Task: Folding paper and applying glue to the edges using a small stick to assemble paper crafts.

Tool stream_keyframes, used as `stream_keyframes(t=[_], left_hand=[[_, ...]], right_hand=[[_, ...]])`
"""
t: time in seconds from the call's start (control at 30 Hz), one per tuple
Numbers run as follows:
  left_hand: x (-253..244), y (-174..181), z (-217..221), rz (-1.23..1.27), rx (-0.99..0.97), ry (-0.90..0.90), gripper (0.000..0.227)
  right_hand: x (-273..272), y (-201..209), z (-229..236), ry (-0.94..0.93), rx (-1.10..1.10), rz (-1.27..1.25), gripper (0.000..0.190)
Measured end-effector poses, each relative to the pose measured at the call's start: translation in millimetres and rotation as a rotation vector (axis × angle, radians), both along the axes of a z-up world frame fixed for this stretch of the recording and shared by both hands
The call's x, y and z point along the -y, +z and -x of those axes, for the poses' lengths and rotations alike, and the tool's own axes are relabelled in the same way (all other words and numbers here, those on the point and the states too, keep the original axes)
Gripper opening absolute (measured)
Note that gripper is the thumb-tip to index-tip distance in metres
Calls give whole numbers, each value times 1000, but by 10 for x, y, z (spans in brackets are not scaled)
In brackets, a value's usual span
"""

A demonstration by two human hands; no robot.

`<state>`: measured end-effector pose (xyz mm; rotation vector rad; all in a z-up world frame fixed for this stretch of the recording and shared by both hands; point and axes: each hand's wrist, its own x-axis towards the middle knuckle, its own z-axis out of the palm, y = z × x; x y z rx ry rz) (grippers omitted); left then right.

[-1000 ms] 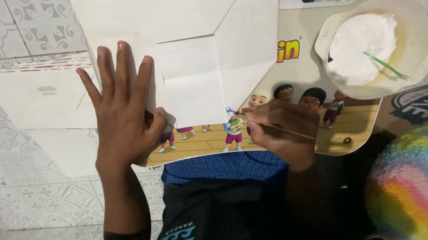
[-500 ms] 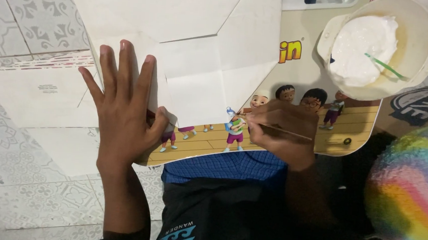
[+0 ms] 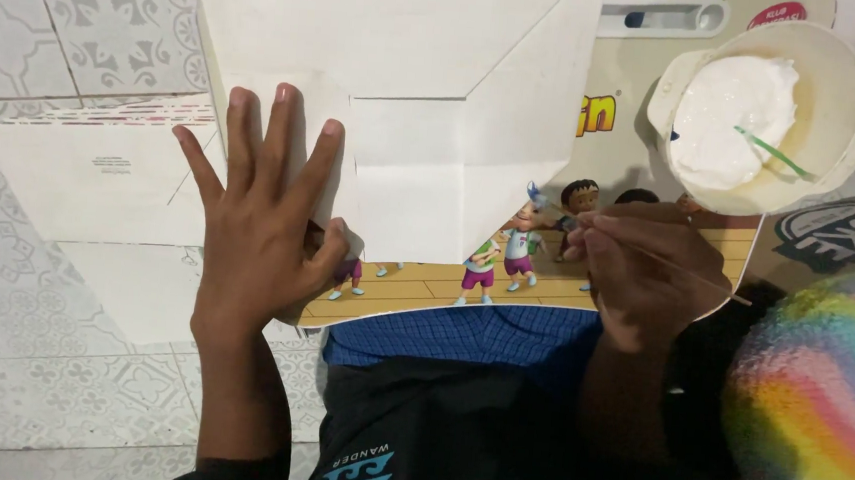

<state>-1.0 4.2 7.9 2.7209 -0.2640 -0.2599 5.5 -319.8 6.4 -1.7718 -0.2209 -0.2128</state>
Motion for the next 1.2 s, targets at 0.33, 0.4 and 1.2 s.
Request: stream_keyframes(t=[0.33,0.4,1.2], left_hand=[[-33,-89,152,-59,11,145,95],[-28,-57,131,-59,-30,114,83],[-28,-76,53,18,18,49,71]], right_hand=[[7,6,-18,-13,-86,37,15],[28,-8,-31,33,-119,62,19],[388,490,-293,-242,62,763,12]])
